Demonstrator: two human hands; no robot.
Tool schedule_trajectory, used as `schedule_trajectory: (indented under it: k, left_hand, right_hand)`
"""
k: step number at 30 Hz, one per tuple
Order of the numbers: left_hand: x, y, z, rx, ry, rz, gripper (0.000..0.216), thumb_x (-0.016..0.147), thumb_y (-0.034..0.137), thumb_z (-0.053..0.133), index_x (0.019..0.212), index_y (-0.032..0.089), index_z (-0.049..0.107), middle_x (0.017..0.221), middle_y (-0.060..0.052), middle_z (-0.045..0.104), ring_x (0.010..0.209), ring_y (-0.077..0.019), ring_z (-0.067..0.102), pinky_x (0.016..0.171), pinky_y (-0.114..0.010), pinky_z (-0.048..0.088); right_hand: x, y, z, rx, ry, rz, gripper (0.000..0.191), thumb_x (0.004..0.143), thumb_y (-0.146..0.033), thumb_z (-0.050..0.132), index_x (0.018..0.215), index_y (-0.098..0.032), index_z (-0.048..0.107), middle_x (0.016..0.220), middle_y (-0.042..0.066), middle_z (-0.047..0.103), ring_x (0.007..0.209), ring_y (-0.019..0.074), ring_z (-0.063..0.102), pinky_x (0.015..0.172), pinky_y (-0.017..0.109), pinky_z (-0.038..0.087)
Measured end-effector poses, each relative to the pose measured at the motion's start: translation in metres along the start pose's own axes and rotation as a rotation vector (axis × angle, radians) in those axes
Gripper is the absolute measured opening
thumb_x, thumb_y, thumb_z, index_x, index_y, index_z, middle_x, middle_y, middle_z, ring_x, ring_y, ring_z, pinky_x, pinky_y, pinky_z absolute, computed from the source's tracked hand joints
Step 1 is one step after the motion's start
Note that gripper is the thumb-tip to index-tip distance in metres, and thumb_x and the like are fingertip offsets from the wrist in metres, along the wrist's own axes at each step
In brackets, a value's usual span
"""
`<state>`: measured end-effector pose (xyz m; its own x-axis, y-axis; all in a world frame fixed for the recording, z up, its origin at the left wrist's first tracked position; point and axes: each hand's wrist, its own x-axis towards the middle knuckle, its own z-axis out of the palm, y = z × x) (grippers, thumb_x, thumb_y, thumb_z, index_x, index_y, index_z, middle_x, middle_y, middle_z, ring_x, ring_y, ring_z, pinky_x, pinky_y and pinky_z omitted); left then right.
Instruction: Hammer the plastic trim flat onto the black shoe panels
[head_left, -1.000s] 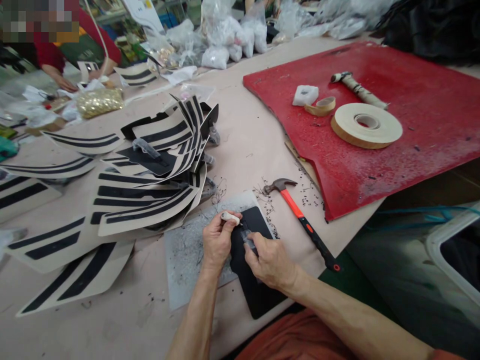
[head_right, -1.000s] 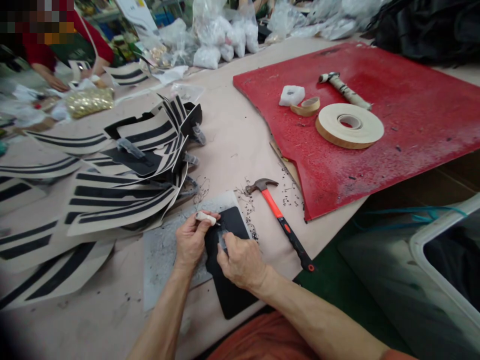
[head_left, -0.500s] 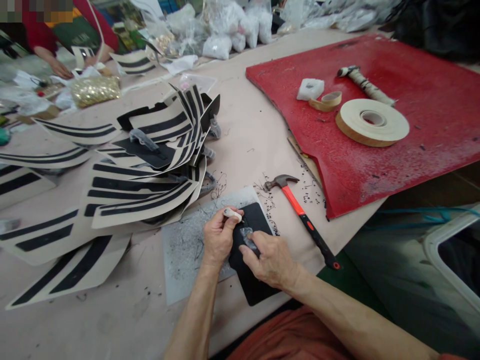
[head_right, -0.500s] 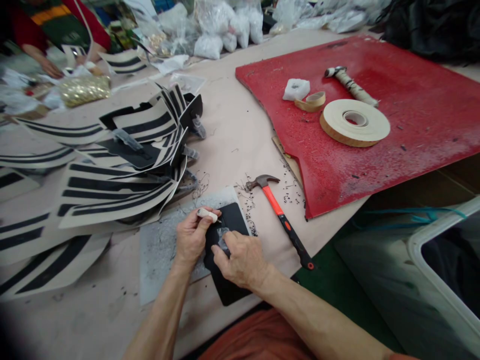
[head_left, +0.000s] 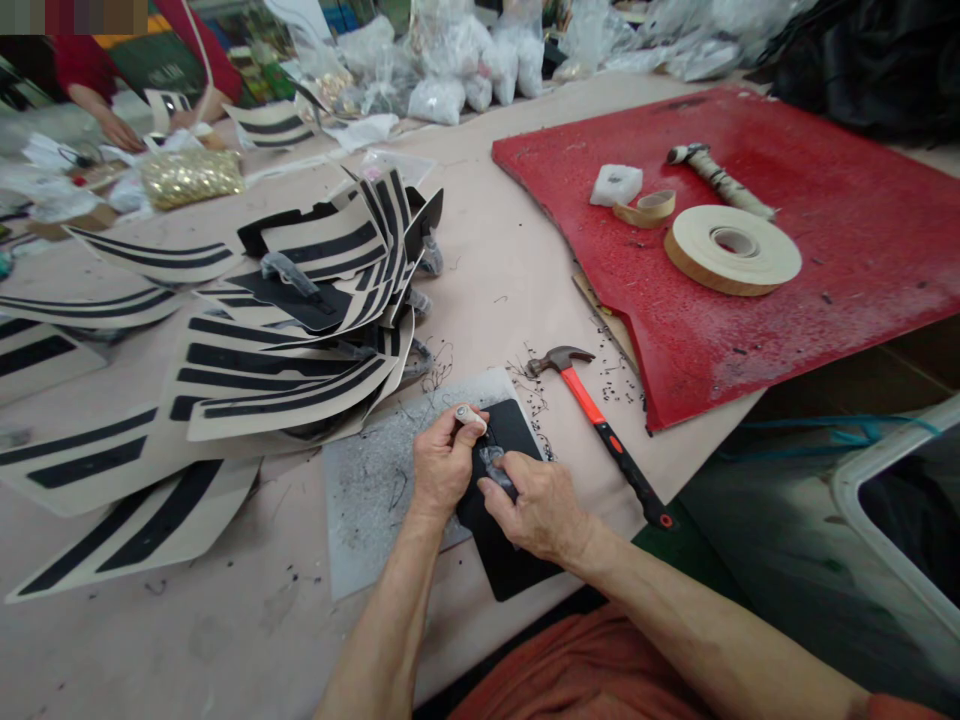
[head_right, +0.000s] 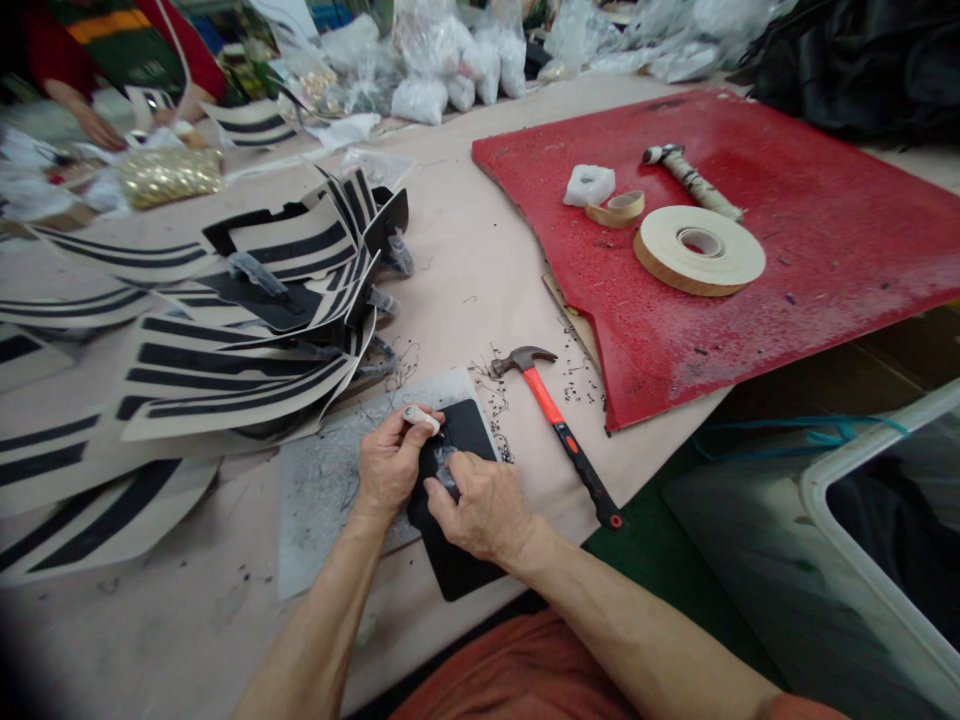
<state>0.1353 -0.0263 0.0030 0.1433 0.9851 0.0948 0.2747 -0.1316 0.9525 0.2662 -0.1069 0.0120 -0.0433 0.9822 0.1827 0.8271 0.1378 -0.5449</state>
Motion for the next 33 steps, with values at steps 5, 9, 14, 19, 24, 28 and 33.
schedule_trajectory:
  k: [5,9,14,19,24,28,33]
  left_hand:
    - [0.004,0.002,0.000,0.058,-0.062,0.088,0.013,0.087,0.024,0.061,0.091,0.022,0.073,0.091,-0.003,0.078,0.085,-0.0193,0.073,0.080,-0.028,0.055]
    - [0.007,0.001,-0.001,0.056,-0.105,0.125,0.013,0.086,0.022,0.060,0.091,0.021,0.073,0.089,-0.003,0.078,0.083,-0.0192,0.073,0.079,-0.029,0.056]
    - [0.008,-0.001,-0.002,0.069,-0.129,0.176,0.013,0.088,0.021,0.059,0.089,0.020,0.072,0.090,-0.002,0.078,0.083,-0.0175,0.073,0.079,-0.027,0.056]
    - [0.007,-0.005,-0.001,0.104,-0.143,0.221,0.014,0.089,0.020,0.059,0.093,0.021,0.072,0.092,-0.002,0.078,0.084,-0.0173,0.072,0.082,-0.028,0.056]
    - [0.006,-0.006,-0.002,0.092,-0.151,0.224,0.014,0.089,0.021,0.059,0.094,0.021,0.072,0.093,-0.002,0.078,0.086,-0.0176,0.072,0.084,-0.029,0.056]
    - [0.007,-0.005,-0.004,0.063,-0.160,0.179,0.014,0.089,0.021,0.059,0.093,0.020,0.072,0.093,-0.003,0.078,0.087,-0.0182,0.072,0.084,-0.030,0.056]
    - [0.006,-0.003,-0.003,0.063,-0.158,0.186,0.014,0.088,0.022,0.059,0.093,0.021,0.072,0.094,-0.002,0.078,0.088,-0.0183,0.071,0.086,-0.030,0.055]
  right_hand:
    - [-0.001,0.000,0.003,-0.007,-0.015,0.023,0.022,0.092,-0.036,0.052,0.081,-0.018,0.058,0.074,0.003,0.064,0.064,0.0142,0.057,0.059,0.028,0.028]
    - [0.001,-0.002,-0.005,0.027,-0.090,0.049,0.025,0.093,-0.040,0.053,0.086,-0.017,0.059,0.078,0.005,0.066,0.068,0.0163,0.061,0.062,0.028,0.032]
    - [0.005,0.011,-0.033,0.185,-0.182,-0.014,0.029,0.098,-0.043,0.049,0.107,-0.018,0.062,0.091,0.006,0.068,0.081,0.0177,0.063,0.071,0.027,0.042]
    - [0.001,0.058,-0.063,-0.144,0.046,0.119,0.027,0.096,-0.034,0.051,0.112,-0.015,0.060,0.107,0.014,0.062,0.093,0.0238,0.060,0.082,0.034,0.046]
    - [-0.009,0.102,-0.071,-0.445,-0.132,0.288,0.028,0.089,-0.030,0.060,0.111,-0.013,0.057,0.111,0.017,0.060,0.103,0.0299,0.056,0.087,0.037,0.044]
    - [-0.003,0.111,-0.070,-0.214,-0.169,0.469,0.019,0.084,-0.021,0.057,0.102,-0.015,0.057,0.096,0.011,0.062,0.089,0.0242,0.059,0.077,0.033,0.044]
    - [0.017,0.108,-0.081,0.907,-0.365,0.902,0.013,0.073,-0.017,0.058,0.084,-0.018,0.052,0.067,-0.002,0.053,0.053,0.0115,0.047,0.051,0.025,0.041]
